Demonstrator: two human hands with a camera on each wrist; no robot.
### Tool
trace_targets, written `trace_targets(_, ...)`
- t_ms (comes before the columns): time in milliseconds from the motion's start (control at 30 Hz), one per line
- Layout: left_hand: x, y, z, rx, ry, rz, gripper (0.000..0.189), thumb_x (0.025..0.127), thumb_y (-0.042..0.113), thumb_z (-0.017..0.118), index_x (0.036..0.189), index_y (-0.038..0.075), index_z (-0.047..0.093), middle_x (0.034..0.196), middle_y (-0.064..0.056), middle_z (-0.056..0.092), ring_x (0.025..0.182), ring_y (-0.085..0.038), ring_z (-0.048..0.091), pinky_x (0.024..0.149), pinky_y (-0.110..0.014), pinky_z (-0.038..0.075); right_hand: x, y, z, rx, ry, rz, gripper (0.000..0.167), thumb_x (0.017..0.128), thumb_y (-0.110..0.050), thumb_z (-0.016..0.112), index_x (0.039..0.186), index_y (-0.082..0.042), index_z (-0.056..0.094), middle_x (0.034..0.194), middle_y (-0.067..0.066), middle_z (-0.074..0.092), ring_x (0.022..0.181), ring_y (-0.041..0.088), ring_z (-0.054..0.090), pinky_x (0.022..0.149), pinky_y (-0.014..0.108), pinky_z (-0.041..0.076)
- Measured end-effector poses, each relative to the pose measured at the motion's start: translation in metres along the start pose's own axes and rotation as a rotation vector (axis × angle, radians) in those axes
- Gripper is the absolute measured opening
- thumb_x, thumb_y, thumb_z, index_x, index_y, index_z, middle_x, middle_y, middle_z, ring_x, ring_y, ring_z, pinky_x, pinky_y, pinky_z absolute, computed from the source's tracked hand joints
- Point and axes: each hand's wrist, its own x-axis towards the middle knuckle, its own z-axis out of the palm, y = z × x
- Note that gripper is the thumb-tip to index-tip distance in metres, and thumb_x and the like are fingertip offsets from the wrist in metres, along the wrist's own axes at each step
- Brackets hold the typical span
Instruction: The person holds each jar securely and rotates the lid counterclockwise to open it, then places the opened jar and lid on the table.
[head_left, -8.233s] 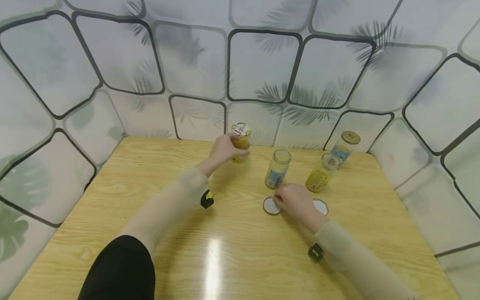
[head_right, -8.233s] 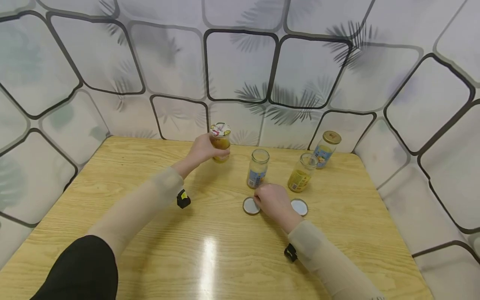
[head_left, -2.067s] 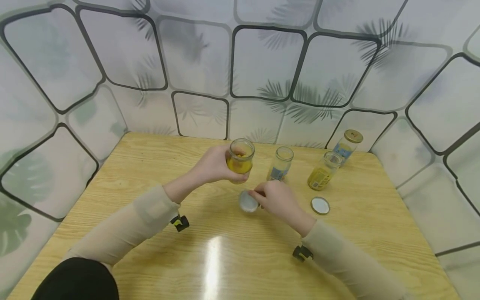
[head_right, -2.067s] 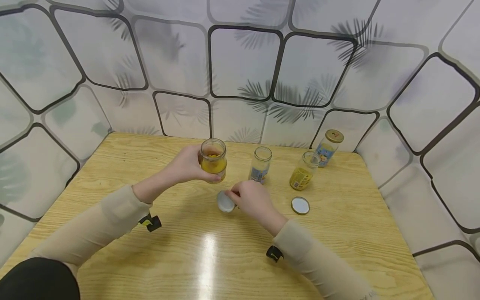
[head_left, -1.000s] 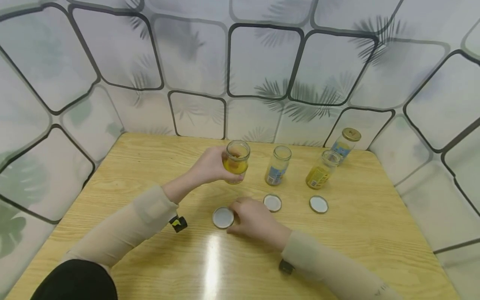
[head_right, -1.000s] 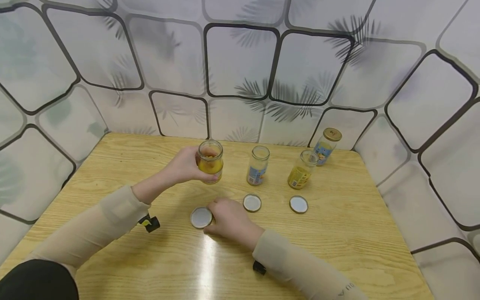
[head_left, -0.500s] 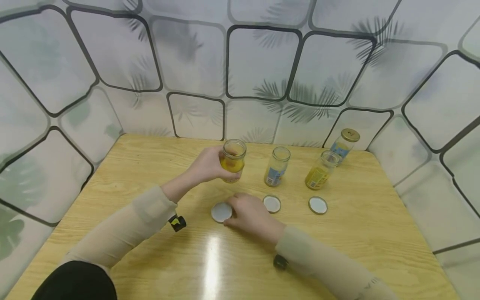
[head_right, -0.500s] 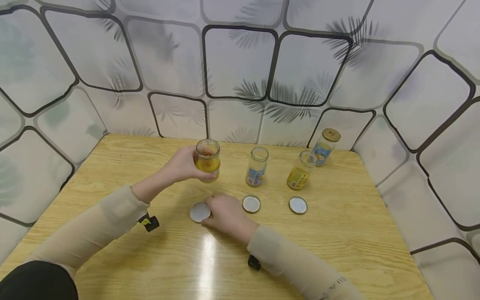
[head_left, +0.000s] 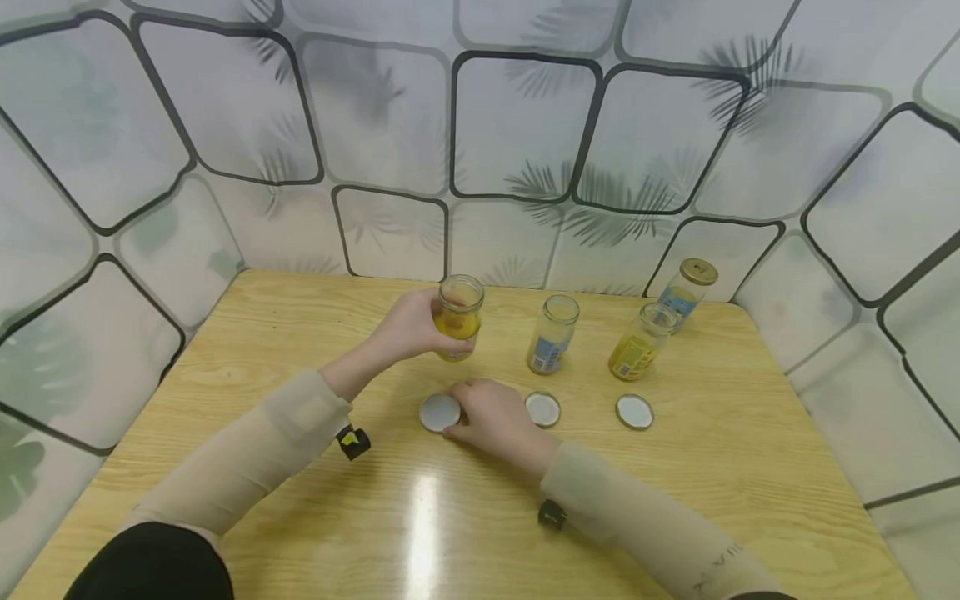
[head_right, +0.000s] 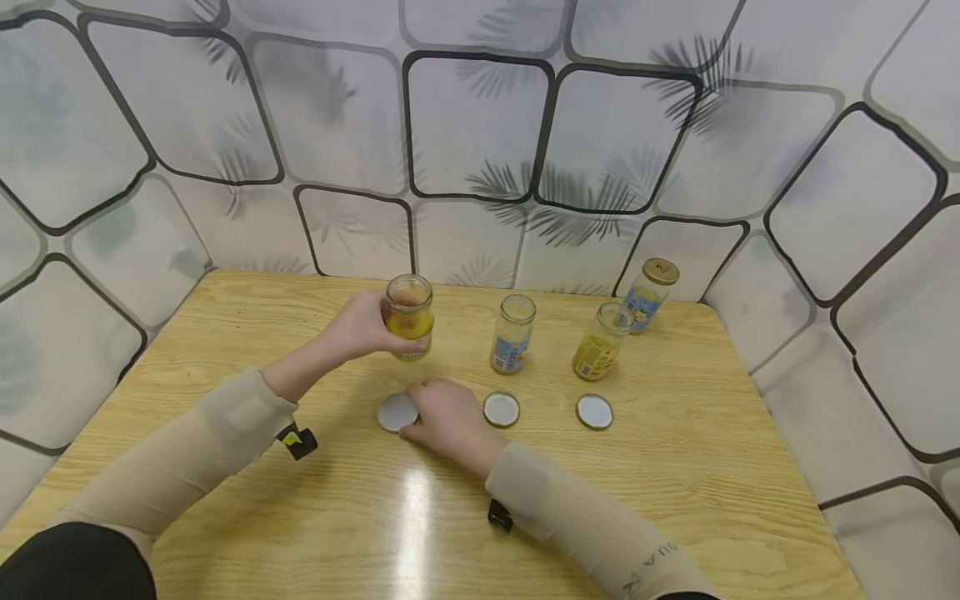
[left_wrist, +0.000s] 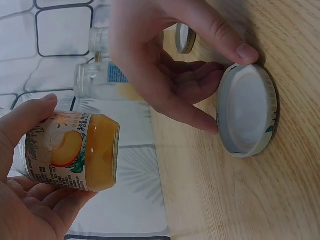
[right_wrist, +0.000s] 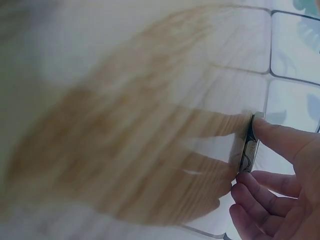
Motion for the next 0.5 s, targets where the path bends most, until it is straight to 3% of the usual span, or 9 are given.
trace_targets(500,0.0026,-0.0045,-0.0005,-0.041,0.009,-0.036,0.059,0.079,0.02,0.093,0.13,0.002,0.068,0.126,-0.018,0.076,0.118,-0.035,0.071,0.103,-0.051,0.058,0.0021,0.001,0.0008,-0.001,-0.014,0.02,0.053,0.09,-0.045,0.085,0.13,-0.012,0.071,0.119,0.003,0.078,0.103,0.02,0.075,0.082,0.037,0.063)
